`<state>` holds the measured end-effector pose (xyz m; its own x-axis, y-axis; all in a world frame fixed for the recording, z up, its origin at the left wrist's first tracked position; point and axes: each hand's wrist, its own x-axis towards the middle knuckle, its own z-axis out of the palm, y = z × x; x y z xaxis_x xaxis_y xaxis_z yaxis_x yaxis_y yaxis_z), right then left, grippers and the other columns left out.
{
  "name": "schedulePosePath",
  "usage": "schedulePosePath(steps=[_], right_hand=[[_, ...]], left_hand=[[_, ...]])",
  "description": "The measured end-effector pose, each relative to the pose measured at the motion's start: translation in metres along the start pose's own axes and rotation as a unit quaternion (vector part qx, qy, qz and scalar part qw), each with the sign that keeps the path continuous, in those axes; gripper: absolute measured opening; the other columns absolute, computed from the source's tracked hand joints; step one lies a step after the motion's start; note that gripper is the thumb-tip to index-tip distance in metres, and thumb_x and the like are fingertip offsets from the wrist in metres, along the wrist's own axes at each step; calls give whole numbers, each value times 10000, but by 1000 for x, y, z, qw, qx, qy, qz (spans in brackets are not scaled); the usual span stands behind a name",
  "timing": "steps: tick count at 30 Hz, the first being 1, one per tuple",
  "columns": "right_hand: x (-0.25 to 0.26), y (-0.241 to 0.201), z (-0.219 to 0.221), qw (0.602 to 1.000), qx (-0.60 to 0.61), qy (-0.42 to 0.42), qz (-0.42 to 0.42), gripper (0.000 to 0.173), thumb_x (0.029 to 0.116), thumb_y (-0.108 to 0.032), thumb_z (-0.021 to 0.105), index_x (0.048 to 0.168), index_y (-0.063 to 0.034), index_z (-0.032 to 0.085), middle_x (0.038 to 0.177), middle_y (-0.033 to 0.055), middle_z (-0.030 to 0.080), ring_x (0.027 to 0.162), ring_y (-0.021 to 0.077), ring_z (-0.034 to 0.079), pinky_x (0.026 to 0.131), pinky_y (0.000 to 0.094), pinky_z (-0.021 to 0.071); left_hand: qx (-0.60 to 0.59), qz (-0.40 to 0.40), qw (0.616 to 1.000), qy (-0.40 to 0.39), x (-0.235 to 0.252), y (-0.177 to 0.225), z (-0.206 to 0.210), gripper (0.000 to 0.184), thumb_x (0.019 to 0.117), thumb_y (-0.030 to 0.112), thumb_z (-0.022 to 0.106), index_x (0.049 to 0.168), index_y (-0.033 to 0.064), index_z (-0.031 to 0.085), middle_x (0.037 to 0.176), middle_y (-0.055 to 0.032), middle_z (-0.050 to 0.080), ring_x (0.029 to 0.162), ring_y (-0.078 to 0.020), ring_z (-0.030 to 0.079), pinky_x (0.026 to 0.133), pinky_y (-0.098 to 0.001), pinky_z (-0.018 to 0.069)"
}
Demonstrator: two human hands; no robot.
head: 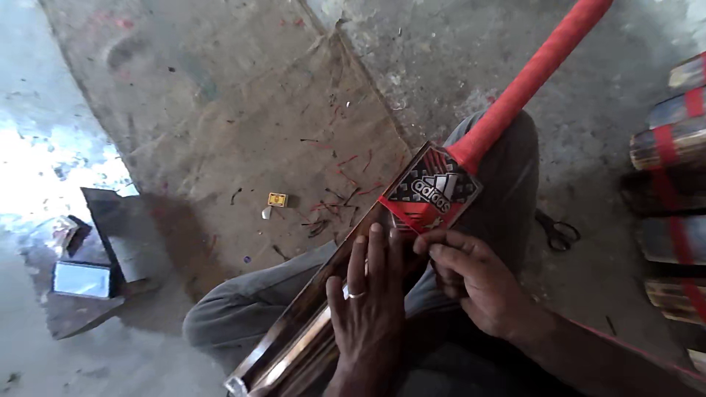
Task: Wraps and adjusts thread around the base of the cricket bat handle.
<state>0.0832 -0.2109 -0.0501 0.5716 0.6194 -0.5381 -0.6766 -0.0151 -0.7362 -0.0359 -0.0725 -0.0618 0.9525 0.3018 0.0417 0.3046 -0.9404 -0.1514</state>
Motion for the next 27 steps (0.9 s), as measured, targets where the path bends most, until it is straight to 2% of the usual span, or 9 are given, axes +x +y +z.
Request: schedulePosePath(steps=[3, 6, 9, 14, 20, 21, 23, 25, 27], right_hand=[[-19, 22, -22, 999, 26, 42, 16, 200, 1019, -236, 580, 1132, -168, 730, 660, -3, 466, 513, 63, 411, 478, 206, 377], [-29, 34, -37, 998, 52, 34, 16, 184, 1014, -218, 580, 1095, -160, 734, 646, -6, 461, 513, 54, 408, 480, 203, 370], [-31, 42, -42, 997, 64, 32, 31, 186, 1028, -221, 560, 1092, -156, 723, 667, 1, 478, 521, 63, 422, 484, 212, 388], [-23, 54, -51, 993, 114, 16, 32, 214, 1045, -248, 547, 1148, -138, 699, 665, -5, 460, 504, 57, 410, 475, 210, 391], [-26, 35, -38, 994, 110, -24, 11, 186, 1038, -196, 549, 1111, -117, 702, 656, 2, 469, 521, 63, 430, 495, 218, 401], [-26, 30, -34, 994, 105, -38, -2, 183, 1039, -189, 550, 1103, -112, 703, 657, 4, 469, 522, 63, 428, 496, 219, 393], [-24, 21, -27, 993, 102, -63, -24, 178, 1040, -188, 556, 1095, -113, 709, 681, 9, 490, 529, 56, 431, 492, 209, 390], [-22, 13, -20, 991, 102, -78, -37, 165, 1036, -191, 567, 1093, -127, 708, 717, 13, 519, 537, 44, 429, 489, 196, 384], [-18, 9, -14, 991, 100, -74, -42, 155, 1035, -200, 586, 1087, -127, 712, 725, 20, 542, 534, 44, 438, 490, 191, 393]], left_hand=[[6, 6, 1000, -1, 4, -1, 3, 761, 978, 329, 554, 1651, 288, 201, 1715, 55, 169, 1503, -198, 314, 1032, -459, 408], [-20, 17, 1000, 14, 8, -5, 1, 747, 962, 349, 587, 1635, 286, 267, 1701, 43, 221, 1463, -210, 384, 972, -421, 467], [-49, 27, 998, 12, 9, -7, -2, 754, 938, 381, 624, 1619, 302, 310, 1682, 6, 271, 1436, -244, 417, 949, -443, 485], [-65, 30, 997, -2, 16, -9, -7, 715, 896, 377, 686, 1533, 513, 390, 1658, -26, 297, 1384, -299, 459, 890, -494, 514], [-174, 64, 981, -55, 32, -32, -32, 752, 855, 348, 694, 1520, 530, 394, 1608, -20, 382, 1324, -332, 517, 791, -549, 550], [-217, 73, 970, -75, 35, -39, -37, 778, 826, 322, 698, 1515, 531, 403, 1590, -6, 404, 1304, -315, 529, 778, -541, 555], [-335, 82, 928, -139, 40, -55, -45, 841, 780, 291, 731, 1508, 545, 393, 1541, 55, 423, 1259, -216, 552, 790, -500, 587], [-458, 77, 858, -219, 44, -68, -48, 871, 788, 273, 759, 1521, 541, 374, 1497, 109, 457, 1184, -117, 599, 807, -424, 620], [-568, 66, 766, -294, 52, -78, -43, 850, 829, 219, 764, 1544, 480, 386, 1457, 95, 513, 1100, -120, 654, 801, -372, 644]])
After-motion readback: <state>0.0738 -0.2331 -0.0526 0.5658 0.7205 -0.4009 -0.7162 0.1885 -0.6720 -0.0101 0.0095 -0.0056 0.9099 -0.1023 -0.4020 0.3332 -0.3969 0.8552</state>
